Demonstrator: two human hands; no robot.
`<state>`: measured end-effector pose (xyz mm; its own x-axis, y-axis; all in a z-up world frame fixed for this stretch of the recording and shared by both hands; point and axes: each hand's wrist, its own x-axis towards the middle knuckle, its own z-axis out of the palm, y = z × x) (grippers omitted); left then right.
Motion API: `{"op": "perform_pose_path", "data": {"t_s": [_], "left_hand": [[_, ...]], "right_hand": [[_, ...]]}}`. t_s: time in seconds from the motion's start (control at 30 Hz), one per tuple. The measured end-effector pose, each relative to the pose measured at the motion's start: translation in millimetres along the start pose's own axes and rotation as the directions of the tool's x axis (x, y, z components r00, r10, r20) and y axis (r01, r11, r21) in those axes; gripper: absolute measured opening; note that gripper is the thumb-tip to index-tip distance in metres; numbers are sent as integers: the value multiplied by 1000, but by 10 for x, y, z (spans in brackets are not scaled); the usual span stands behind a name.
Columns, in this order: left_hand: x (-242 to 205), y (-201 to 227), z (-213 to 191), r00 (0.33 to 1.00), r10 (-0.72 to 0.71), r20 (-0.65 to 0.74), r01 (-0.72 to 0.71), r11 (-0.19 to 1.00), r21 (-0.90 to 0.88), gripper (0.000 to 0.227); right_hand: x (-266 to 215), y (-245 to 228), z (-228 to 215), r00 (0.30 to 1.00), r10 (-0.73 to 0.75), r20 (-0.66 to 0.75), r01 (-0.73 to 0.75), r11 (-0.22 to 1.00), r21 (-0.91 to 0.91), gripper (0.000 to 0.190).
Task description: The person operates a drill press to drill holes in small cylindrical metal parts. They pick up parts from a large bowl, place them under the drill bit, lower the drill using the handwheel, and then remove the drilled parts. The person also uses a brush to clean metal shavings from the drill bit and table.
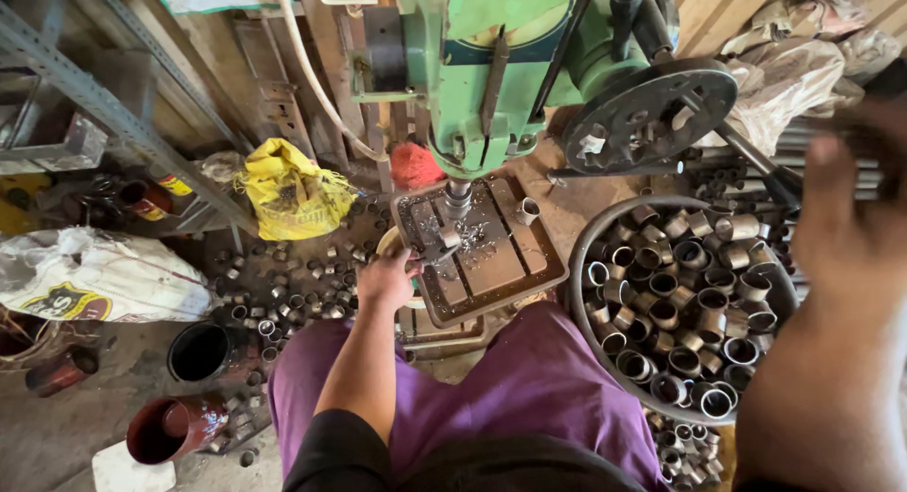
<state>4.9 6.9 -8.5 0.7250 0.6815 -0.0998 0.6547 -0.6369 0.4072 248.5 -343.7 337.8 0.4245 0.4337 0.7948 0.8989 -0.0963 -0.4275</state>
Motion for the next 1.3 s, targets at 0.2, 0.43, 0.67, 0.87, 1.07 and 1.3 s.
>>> {"op": "perform_pose_path", "data": {"t_s": [0.2,0.43,0.67,0.87,1.07,1.3], "left_hand": [[-40,92,-169,1000,-6,-28,7,999,37,28],[-38,97,-202,1000,-2,-2,2,995,101,31],[-32,58,-194,1000,9,13,-11,987,162,32],[-73,92,-243,1000,-6,16,3,988,154,30],[-50,127,-294,998,-26,56,21,996,84,22],[-98,160,-342,999,-20,26,17,994,108,26]], "right_hand": [[571,184,356,610,676,414,-240,655,-716,28],[306,366,482,703,468,535,-105,812,-574,35],[546,195,298,573,588,572,-349,805,-479,26],[123,477,572,608,672,424,-553,741,-381,23],[-202,722,852,751,557,355,-603,797,25,14],[-249,704,881,860,393,324,-404,914,-37,13]]}}
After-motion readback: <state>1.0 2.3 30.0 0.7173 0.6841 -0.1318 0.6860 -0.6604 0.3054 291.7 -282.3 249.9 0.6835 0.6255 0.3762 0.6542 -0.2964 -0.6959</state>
